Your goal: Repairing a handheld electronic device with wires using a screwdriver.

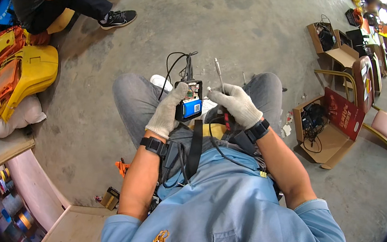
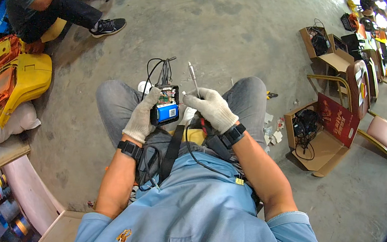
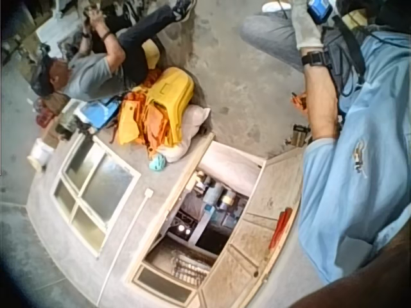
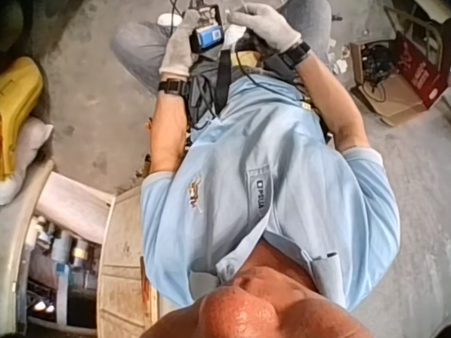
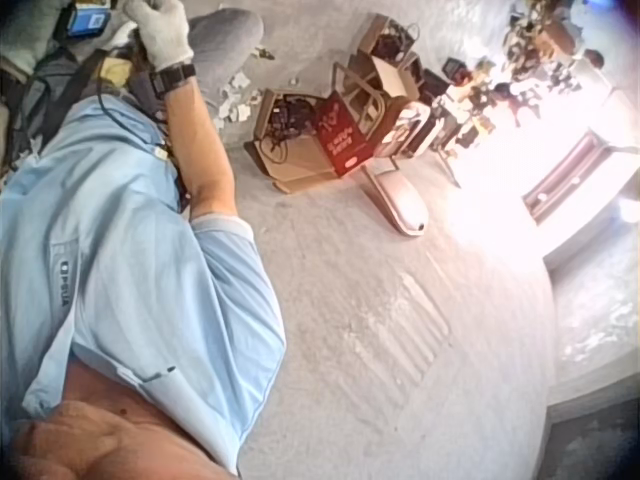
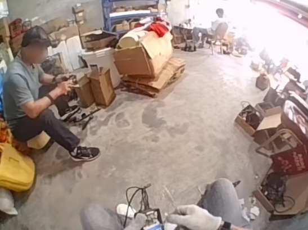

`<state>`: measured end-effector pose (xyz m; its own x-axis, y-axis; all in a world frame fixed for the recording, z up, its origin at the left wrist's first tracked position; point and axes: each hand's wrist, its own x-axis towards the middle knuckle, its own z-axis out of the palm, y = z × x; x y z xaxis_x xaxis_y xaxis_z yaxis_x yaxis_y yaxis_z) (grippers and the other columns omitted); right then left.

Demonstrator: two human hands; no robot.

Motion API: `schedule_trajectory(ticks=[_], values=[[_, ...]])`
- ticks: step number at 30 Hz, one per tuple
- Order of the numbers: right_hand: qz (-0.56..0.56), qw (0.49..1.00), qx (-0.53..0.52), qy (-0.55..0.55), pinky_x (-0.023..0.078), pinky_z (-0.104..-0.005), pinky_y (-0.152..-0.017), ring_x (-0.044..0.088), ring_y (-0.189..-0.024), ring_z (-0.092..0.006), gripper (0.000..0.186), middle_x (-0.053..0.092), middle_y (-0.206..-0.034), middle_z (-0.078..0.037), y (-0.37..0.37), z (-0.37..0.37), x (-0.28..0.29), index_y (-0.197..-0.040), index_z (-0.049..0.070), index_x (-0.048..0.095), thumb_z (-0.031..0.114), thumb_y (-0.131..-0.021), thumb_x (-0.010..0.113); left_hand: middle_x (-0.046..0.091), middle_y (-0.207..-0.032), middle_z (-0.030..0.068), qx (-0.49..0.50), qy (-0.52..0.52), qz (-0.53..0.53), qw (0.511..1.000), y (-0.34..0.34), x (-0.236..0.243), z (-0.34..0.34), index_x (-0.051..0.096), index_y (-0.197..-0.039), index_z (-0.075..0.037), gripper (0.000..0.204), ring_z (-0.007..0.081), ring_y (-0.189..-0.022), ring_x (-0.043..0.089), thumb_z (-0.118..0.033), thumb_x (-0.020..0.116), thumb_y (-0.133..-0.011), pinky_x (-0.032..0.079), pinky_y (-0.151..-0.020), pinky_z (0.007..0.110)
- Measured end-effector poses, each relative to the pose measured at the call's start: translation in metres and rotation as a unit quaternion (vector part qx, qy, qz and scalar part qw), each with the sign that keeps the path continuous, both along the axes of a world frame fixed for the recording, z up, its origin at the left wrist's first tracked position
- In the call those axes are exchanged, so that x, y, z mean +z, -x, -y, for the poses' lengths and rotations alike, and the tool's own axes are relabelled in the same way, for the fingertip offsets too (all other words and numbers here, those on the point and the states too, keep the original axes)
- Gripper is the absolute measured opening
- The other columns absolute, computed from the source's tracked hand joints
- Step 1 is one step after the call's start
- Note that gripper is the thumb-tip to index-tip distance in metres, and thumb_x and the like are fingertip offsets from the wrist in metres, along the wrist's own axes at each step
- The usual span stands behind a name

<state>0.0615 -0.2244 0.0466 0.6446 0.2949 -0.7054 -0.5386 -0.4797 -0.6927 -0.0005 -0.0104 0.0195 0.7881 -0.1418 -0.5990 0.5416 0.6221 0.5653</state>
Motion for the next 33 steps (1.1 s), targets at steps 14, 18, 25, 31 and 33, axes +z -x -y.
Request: schedule_trajectory(ticks=[14,18,25,31,33], values=[[0.118,0.992,-0.026,0.022,0.054,-0.0278,-0.079,0.068,-0.090,-0.0115,0.035,0.076,-0.101,-0.008,-0.006,-0.023,0.005,-0.118,0.001,0.073,0.025,-0.093,0.074,0.069,-0.105,0.0071,-0.039,0.030,0.031,0.998,0.000,-0.006,-0.001,0.063,-0.127,-0.002,0.061,0.0136,-0.090,0.070,-0.055,0.067,-0.098,0.061,-0.077,0.028],[0.112,0.993,-0.026,0.018,0.054,-0.0279,-0.078,0.068,-0.089,-0.0115,0.034,0.076,-0.101,-0.008,-0.005,-0.023,0.008,-0.118,0.001,0.073,0.025,-0.093,0.073,0.069,-0.105,0.0064,-0.029,0.018,0.025,0.999,0.000,-0.005,-0.001,0.063,-0.127,-0.002,0.060,0.0128,-0.089,0.070,-0.054,0.066,-0.098,0.060,-0.077,0.027],[0.130,0.990,-0.053,-0.019,0.055,-0.0280,-0.080,0.069,-0.090,-0.0121,0.033,0.076,-0.100,-0.009,-0.001,-0.025,-0.001,-0.116,0.001,0.073,0.024,-0.092,0.074,0.069,-0.103,0.0058,-0.032,0.022,0.019,0.999,-0.001,-0.007,-0.001,0.063,-0.127,-0.002,0.059,0.0121,-0.088,0.070,-0.054,0.066,-0.099,0.060,-0.075,0.027],[0.161,0.986,-0.029,-0.011,0.055,-0.0300,-0.084,0.071,-0.091,-0.0157,0.033,0.077,-0.101,-0.010,0.000,-0.024,-0.005,-0.114,0.001,0.073,0.024,-0.091,0.074,0.069,-0.103,0.0061,-0.029,0.029,0.023,0.999,0.000,-0.005,-0.001,0.063,-0.127,-0.002,0.059,0.0124,-0.088,0.070,-0.054,0.066,-0.099,0.060,-0.073,0.026],[0.157,0.987,-0.027,-0.001,0.055,-0.0310,-0.085,0.072,-0.091,-0.0172,0.033,0.077,-0.101,-0.011,0.001,-0.023,-0.003,-0.113,0.000,0.074,0.025,-0.091,0.074,0.070,-0.103,0.0064,-0.021,0.017,0.016,1.000,0.000,-0.006,0.000,0.062,-0.128,-0.002,0.060,0.0125,-0.088,0.071,-0.054,0.066,-0.099,0.061,-0.073,0.026]])
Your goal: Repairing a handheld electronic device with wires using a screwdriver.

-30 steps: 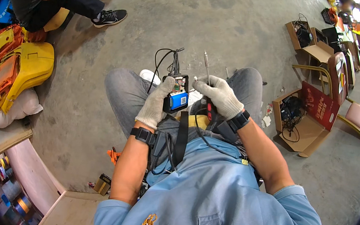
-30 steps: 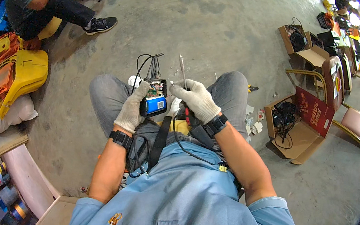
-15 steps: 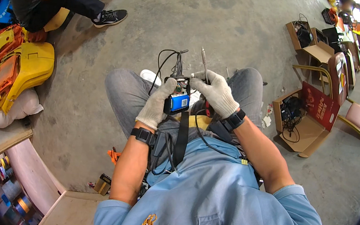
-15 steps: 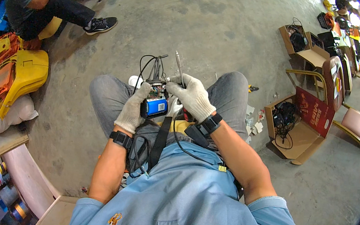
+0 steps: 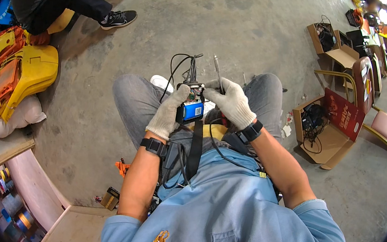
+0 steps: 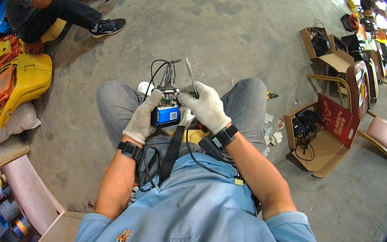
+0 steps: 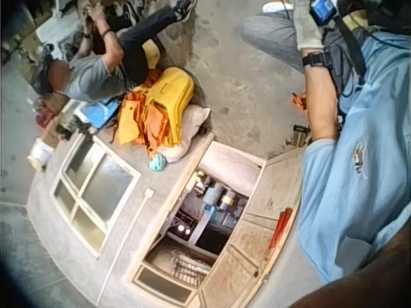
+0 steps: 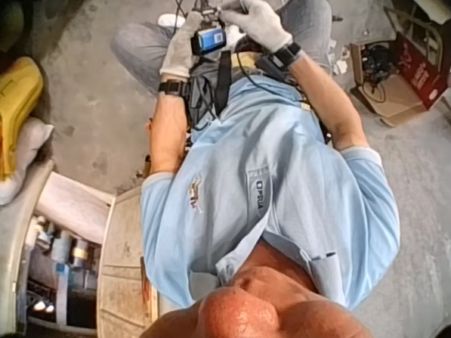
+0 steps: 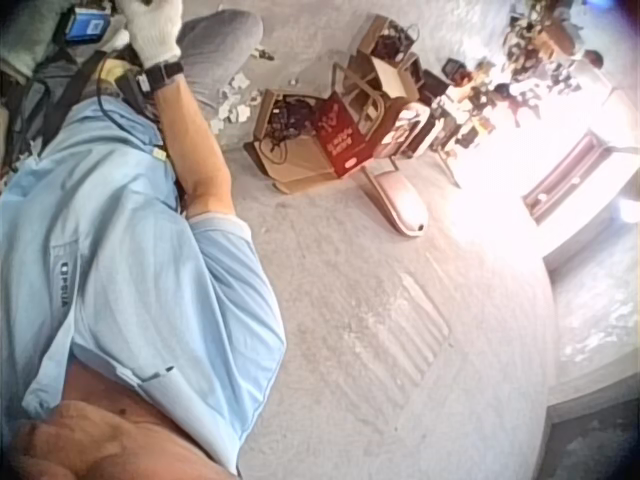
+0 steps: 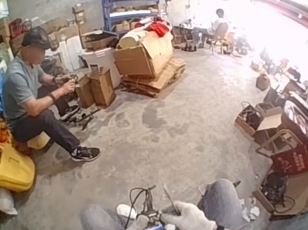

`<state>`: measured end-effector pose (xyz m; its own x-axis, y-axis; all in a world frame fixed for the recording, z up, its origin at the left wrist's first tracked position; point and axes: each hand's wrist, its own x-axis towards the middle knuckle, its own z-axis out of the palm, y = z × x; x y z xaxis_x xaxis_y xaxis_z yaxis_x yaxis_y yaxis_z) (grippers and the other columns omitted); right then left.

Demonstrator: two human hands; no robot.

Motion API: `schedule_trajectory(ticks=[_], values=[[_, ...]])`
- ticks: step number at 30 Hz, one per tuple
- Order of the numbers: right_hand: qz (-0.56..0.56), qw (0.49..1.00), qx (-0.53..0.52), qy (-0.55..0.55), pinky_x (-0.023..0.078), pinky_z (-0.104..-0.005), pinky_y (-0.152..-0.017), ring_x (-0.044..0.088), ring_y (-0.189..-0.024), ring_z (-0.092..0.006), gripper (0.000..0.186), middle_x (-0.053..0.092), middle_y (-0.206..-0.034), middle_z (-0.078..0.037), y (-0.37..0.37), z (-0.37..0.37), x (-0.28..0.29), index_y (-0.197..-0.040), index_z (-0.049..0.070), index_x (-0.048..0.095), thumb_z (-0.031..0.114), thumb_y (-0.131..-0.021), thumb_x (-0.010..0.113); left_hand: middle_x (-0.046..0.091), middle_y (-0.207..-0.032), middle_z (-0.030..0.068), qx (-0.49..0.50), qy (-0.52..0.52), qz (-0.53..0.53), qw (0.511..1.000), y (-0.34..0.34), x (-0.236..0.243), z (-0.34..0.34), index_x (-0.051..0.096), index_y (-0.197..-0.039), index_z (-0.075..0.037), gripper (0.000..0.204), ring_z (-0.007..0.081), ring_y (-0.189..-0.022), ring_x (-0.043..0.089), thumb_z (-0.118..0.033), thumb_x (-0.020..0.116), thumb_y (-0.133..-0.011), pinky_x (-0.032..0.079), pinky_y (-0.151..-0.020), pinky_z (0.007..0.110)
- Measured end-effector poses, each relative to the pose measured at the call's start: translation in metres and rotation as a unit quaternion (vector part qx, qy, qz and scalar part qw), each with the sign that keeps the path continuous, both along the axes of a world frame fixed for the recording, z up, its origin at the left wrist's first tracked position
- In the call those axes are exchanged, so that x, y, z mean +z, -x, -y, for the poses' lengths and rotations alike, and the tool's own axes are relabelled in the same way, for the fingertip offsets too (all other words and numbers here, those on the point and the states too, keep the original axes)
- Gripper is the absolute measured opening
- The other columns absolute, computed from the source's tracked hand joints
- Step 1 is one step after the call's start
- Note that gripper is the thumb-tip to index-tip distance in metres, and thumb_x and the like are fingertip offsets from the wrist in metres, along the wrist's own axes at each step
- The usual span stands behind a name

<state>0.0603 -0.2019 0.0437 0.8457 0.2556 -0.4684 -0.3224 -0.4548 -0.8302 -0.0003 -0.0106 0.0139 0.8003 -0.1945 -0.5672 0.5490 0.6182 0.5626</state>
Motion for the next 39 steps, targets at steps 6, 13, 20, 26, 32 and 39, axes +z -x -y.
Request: schedule_trajectory(ticks=[6,13,20,26,32,39], values=[[0.028,0.997,0.067,0.040,0.056,-0.0357,-0.084,0.075,-0.094,-0.0254,0.031,0.076,-0.101,-0.019,0.000,0.005,0.010,-0.109,0.000,0.074,0.025,-0.090,0.072,0.070,-0.103,0.0067,-0.004,-0.002,0.000,1.000,0.000,-0.001,-0.001,0.064,-0.126,-0.002,0.058,0.0127,-0.087,0.071,-0.053,0.066,-0.099,0.061,-0.073,0.026],[0.107,0.983,0.122,0.087,0.054,-0.0446,-0.083,0.070,-0.094,-0.0393,0.030,0.071,-0.097,-0.023,0.004,0.003,-0.004,-0.104,0.002,0.073,0.027,-0.090,0.068,0.071,-0.102,0.0061,0.011,-0.010,-0.008,1.000,0.000,-0.001,-0.001,0.065,-0.124,-0.003,0.056,0.0117,-0.083,0.070,-0.054,0.065,-0.100,0.060,-0.068,0.025],[0.173,0.964,0.138,0.146,0.052,-0.0506,-0.081,0.066,-0.092,-0.0430,0.027,0.066,-0.092,-0.023,0.007,-0.003,-0.011,-0.093,0.001,0.069,0.027,-0.091,0.066,0.069,-0.099,0.0042,-0.008,-0.027,0.002,1.000,0.000,0.002,-0.001,0.065,-0.126,-0.004,0.056,0.0097,-0.082,0.069,-0.054,0.063,-0.101,0.058,-0.067,0.023],[0.155,0.961,0.158,0.164,0.052,-0.0505,-0.081,0.066,-0.092,-0.0428,0.027,0.066,-0.091,-0.023,0.006,-0.004,-0.008,-0.092,0.001,0.069,0.027,-0.092,0.065,0.068,-0.100,0.0034,-0.018,-0.030,0.002,0.999,-0.001,0.001,-0.002,0.065,-0.126,-0.004,0.056,0.0093,-0.082,0.068,-0.054,0.063,-0.100,0.057,-0.067,0.023],[0.186,0.955,0.161,0.168,0.052,-0.0509,-0.081,0.066,-0.090,-0.0429,0.026,0.065,-0.089,-0.022,0.008,-0.005,-0.009,-0.089,0.000,0.068,0.026,-0.091,0.066,0.068,-0.102,0.0036,-0.021,-0.026,0.006,0.999,-0.001,0.003,-0.002,0.065,-0.126,-0.003,0.058,0.0093,-0.084,0.068,-0.055,0.064,-0.099,0.057,-0.070,0.023],[0.174,0.955,0.152,0.187,0.052,-0.0501,-0.083,0.065,-0.096,-0.0416,0.024,0.065,-0.096,-0.021,0.011,-0.011,-0.011,-0.091,0.001,0.067,0.024,-0.091,0.068,0.068,-0.104,0.0027,-0.032,-0.031,0.011,0.999,-0.001,0.004,-0.004,0.065,-0.126,-0.004,0.061,0.0088,-0.088,0.067,-0.058,0.066,-0.097,0.057,-0.074,0.023]])
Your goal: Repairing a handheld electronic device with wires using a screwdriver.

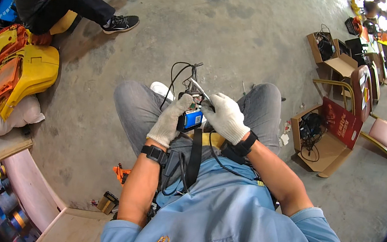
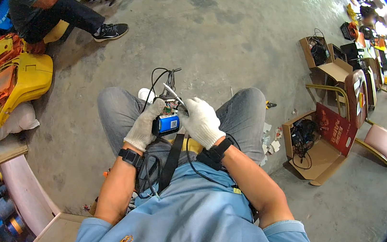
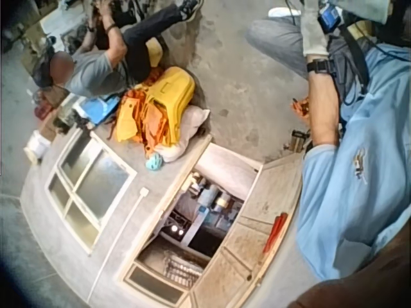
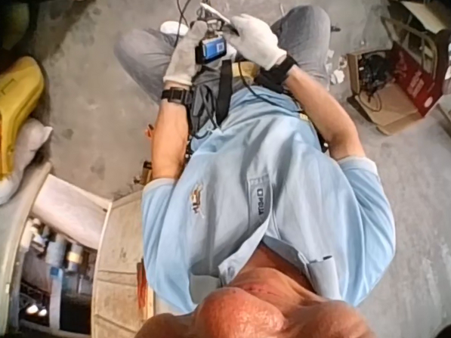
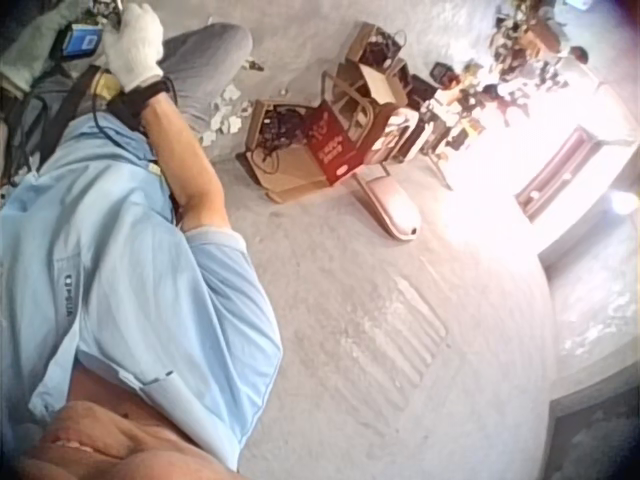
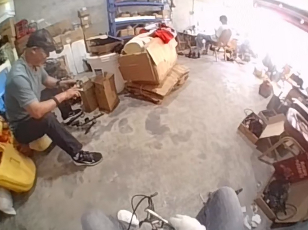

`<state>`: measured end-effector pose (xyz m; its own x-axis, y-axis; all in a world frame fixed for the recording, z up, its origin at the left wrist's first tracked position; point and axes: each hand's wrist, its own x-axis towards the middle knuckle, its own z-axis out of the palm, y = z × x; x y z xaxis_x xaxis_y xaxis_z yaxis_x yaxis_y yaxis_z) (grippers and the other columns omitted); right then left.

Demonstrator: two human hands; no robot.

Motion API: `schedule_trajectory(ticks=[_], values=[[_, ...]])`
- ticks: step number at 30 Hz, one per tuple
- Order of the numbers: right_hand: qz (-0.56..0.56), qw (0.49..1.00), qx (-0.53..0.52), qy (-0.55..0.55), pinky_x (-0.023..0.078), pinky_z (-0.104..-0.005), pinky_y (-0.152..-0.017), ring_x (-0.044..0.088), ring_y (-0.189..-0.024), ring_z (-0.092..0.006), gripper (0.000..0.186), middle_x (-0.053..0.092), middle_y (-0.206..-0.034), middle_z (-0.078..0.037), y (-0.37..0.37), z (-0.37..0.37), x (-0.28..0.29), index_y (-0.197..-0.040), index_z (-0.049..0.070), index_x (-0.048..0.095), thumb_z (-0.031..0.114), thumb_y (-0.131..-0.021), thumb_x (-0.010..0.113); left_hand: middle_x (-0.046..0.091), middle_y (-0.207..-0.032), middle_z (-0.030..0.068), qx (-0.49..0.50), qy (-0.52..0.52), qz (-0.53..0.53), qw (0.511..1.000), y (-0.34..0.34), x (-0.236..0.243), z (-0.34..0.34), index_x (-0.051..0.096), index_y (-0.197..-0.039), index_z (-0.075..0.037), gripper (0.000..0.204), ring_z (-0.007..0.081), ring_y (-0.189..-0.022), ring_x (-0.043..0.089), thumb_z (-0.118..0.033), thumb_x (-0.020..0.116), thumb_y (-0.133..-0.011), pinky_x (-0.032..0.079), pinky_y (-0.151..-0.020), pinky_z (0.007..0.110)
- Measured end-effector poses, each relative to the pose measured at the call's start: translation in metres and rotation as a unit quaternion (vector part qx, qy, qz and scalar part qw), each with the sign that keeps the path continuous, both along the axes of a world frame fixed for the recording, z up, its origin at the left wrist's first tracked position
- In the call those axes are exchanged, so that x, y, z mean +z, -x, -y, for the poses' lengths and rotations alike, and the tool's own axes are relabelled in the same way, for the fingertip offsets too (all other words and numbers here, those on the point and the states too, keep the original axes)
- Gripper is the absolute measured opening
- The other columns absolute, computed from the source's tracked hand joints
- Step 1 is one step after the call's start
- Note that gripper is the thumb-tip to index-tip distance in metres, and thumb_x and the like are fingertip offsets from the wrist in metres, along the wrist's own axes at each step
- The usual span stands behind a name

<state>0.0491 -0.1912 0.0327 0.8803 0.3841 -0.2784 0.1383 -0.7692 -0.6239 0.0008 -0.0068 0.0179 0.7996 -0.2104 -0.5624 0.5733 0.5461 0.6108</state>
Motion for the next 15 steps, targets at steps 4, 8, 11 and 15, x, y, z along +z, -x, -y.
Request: schedule_trajectory(ticks=[4,8,11,15], values=[[0.008,1.000,0.003,0.017,0.052,-0.0496,-0.085,0.064,-0.099,-0.0413,0.022,0.065,-0.096,-0.021,0.0017,-0.0006,-0.0002,-0.091,0.002,0.066,0.024,-0.090,0.069,0.067,-0.105,0.0028,0.002,-0.001,0.001,1.000,-0.0001,-0.0012,0.0005,0.065,-0.126,-0.004,0.061,0.0089,-0.088,0.067,-0.058,0.065,-0.098,0.056,-0.074,0.023],[0.004,1.000,-0.005,0.021,0.053,-0.0495,-0.085,0.064,-0.099,-0.0407,0.022,0.065,-0.097,-0.020,0.0025,-0.0021,0.0007,-0.090,0.002,0.066,0.024,-0.090,0.069,0.067,-0.104,0.0028,0.018,0.007,-0.004,1.000,0.0002,-0.0027,0.0025,0.065,-0.126,-0.004,0.059,0.0089,-0.087,0.067,-0.057,0.065,-0.099,0.056,-0.074,0.022],[0.005,1.000,-0.008,0.025,0.053,-0.0492,-0.086,0.064,-0.100,-0.0404,0.023,0.065,-0.098,-0.020,0.0024,-0.0035,0.0014,-0.092,0.002,0.067,0.025,-0.089,0.069,0.067,-0.104,0.0028,0.002,0.006,0.011,1.000,-0.0001,-0.0049,0.0010,0.066,-0.125,-0.004,0.057,0.0090,-0.088,0.066,-0.055,0.064,-0.100,0.056,-0.075,0.023],[0.009,0.999,-0.010,0.035,0.053,-0.0486,-0.086,0.065,-0.101,-0.0403,0.023,0.066,-0.099,-0.020,0.0021,-0.0052,0.0010,-0.095,0.002,0.067,0.025,-0.089,0.069,0.067,-0.103,0.0023,0.002,0.004,0.008,1.000,0.0015,-0.0075,0.0008,0.066,-0.125,-0.004,0.058,0.0085,-0.087,0.066,-0.056,0.064,-0.100,0.055,-0.074,0.022]])
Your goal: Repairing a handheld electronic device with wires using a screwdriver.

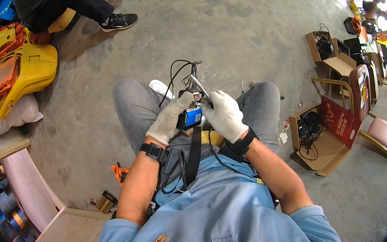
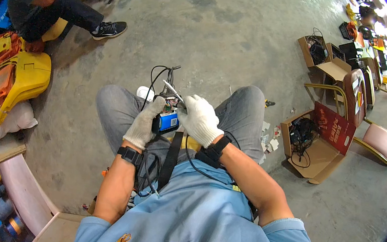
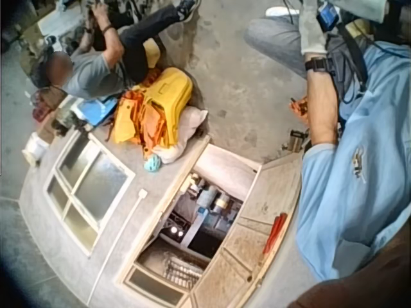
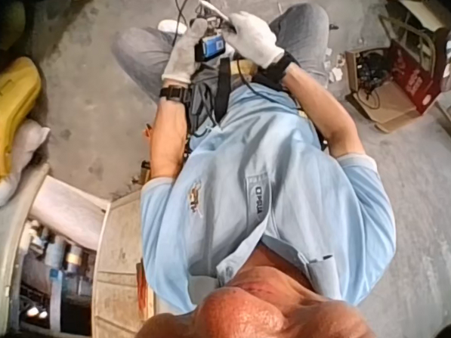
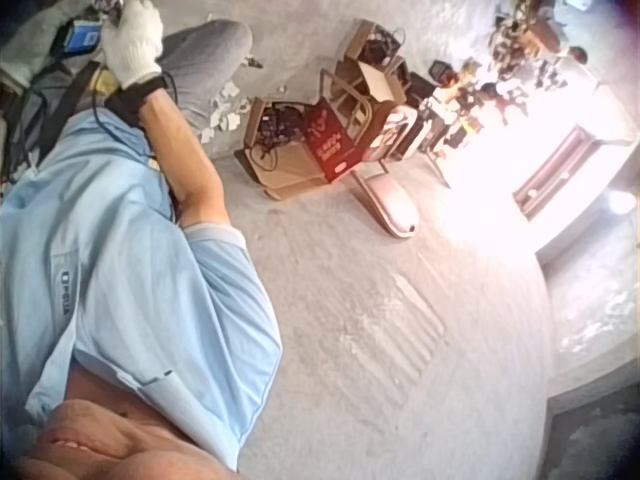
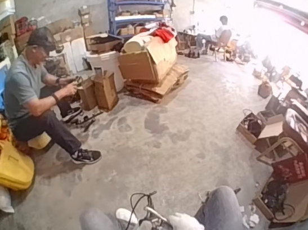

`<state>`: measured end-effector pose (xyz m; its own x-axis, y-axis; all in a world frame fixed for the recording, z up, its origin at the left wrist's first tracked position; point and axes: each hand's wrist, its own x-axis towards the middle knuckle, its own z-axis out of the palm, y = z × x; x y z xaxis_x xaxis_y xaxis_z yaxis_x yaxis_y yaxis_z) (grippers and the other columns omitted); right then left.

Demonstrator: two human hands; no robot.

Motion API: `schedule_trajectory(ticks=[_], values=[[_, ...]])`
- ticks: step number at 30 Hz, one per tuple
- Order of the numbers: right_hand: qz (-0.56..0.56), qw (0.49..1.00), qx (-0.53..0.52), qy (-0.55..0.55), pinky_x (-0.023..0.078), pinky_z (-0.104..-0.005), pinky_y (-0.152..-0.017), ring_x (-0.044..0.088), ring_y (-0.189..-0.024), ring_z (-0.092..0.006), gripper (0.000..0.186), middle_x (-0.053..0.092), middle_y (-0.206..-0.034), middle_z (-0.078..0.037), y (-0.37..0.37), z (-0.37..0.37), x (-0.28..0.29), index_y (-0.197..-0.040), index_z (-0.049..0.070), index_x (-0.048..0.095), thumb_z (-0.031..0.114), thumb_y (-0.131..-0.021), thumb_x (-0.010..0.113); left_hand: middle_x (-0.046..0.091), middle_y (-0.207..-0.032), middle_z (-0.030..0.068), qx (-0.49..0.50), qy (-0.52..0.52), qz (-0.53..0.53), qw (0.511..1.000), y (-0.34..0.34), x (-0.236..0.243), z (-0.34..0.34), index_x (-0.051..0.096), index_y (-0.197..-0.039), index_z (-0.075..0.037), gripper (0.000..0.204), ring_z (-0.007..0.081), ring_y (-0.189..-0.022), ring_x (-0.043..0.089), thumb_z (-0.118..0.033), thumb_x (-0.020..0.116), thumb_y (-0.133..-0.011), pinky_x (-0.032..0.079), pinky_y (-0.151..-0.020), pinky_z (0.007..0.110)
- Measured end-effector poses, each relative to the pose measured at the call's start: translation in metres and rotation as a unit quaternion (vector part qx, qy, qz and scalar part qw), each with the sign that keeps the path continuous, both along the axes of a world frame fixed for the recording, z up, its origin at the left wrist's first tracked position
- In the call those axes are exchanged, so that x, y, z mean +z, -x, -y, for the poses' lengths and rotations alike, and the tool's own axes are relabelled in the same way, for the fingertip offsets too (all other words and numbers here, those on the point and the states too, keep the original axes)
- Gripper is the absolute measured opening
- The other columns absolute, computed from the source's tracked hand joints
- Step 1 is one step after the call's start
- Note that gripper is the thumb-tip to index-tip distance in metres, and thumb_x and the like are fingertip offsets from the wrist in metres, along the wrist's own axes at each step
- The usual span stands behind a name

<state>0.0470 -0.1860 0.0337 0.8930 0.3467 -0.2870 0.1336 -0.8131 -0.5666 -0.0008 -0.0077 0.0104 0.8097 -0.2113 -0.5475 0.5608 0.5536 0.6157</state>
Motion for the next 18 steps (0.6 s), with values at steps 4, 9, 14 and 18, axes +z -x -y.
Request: schedule_trajectory(ticks=[4,9,14,18], values=[[-0.006,1.000,0.001,0.013,0.053,-0.0487,-0.086,0.065,-0.100,-0.0405,0.024,0.066,-0.099,-0.020,-0.0013,-0.0006,-0.0011,-0.096,0.002,0.067,0.025,-0.089,0.069,0.067,-0.101,0.0022,-0.006,-0.013,0.008,1.000,0.0006,-0.0018,0.0003,0.067,-0.125,-0.003,0.061,0.0079,-0.086,0.065,-0.058,0.064,-0.099,0.054,-0.072,0.022],[-0.017,1.000,-0.013,-0.001,0.053,-0.0491,-0.086,0.066,-0.100,-0.0411,0.025,0.066,-0.100,-0.020,-0.0016,-0.0019,-0.0010,-0.096,0.001,0.067,0.026,-0.090,0.069,0.067,-0.099,0.0021,-0.017,-0.020,0.012,1.000,0.0003,-0.0041,-0.0022,0.068,-0.124,-0.003,0.061,0.0081,-0.084,0.065,-0.059,0.064,-0.099,0.054,-0.072,0.022],[-0.032,0.999,-0.013,0.013,0.054,-0.0491,-0.085,0.066,-0.100,-0.0411,0.026,0.066,-0.100,-0.021,-0.0021,-0.0026,0.0008,-0.095,0.001,0.066,0.026,-0.090,0.068,0.067,-0.099,0.0023,-0.017,-0.036,0.017,0.999,0.0000,-0.0031,-0.0017,0.068,-0.123,-0.003,0.059,0.0084,-0.084,0.066,-0.058,0.064,-0.099,0.055,-0.072,0.022],[-0.021,1.000,-0.007,0.006,0.054,-0.0491,-0.085,0.066,-0.099,-0.0409,0.025,0.067,-0.099,-0.020,-0.0013,-0.0040,0.0001,-0.095,0.001,0.067,0.026,-0.090,0.068,0.067,-0.099,0.0027,-0.017,-0.027,0.008,0.999,0.0003,-0.0001,-0.0011,0.068,-0.123,-0.003,0.058,0.0087,-0.085,0.066,-0.057,0.065,-0.099,0.055,-0.073,0.022]])
